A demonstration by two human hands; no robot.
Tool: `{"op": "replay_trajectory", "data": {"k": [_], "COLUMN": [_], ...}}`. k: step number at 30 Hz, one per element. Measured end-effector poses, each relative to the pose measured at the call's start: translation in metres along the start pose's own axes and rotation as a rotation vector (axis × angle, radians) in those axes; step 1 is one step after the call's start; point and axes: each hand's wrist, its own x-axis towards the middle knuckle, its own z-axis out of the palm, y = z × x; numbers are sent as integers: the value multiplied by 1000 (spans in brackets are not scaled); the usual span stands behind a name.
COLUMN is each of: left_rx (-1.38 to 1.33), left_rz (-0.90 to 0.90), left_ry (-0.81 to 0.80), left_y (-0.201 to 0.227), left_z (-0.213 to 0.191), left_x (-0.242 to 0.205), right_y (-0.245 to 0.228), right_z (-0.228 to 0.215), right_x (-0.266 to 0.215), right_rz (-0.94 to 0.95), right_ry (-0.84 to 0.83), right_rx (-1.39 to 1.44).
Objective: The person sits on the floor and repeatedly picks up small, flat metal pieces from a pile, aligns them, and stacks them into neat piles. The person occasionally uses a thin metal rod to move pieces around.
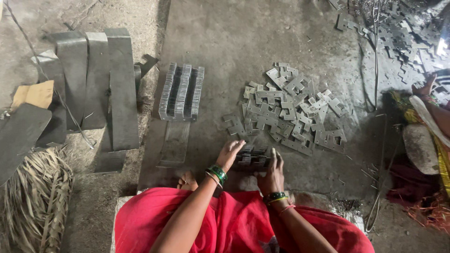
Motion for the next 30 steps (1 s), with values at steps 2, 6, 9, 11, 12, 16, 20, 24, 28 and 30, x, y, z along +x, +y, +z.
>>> {"op": "replay_trajectory", "data": {"k": [2,6,9,11,12,16,20,24,28,30], "left_rx": [-41,-99,-257,-356,-226,0,140,437,431,441], "left_rz": [37,33,-36,-57,-57,-39,63,185,140,119], "left_ry": [-20,-48,-45,-35,-20,18,80,116,130,137], "left_y": [2,-4,-11,-12,-13,-6,10,24,32,36], "left_z": [0,0,1,0,-1,-2,3,8,12,13], "left_x": [1,1,5,9,7,0,-9,-16,-17,-17], "right_y": [1,3,1,-4,-7,-15,-22,-24,-24,-24], "right_z": [0,2,1,-1,-2,-7,-7,-8,-11,-10], "right_x": [0,-1,-2,0,-1,0,3,1,-2,0], "right_rz": [20,49,47,96,126,19,132,108,75,27], "right_ry": [-23,-23,-44,-81,-102,-4,-12,20,-17,-5], "right_rx": [22,-10,-75,-117,-146,-113,25,58,10,-139]}}
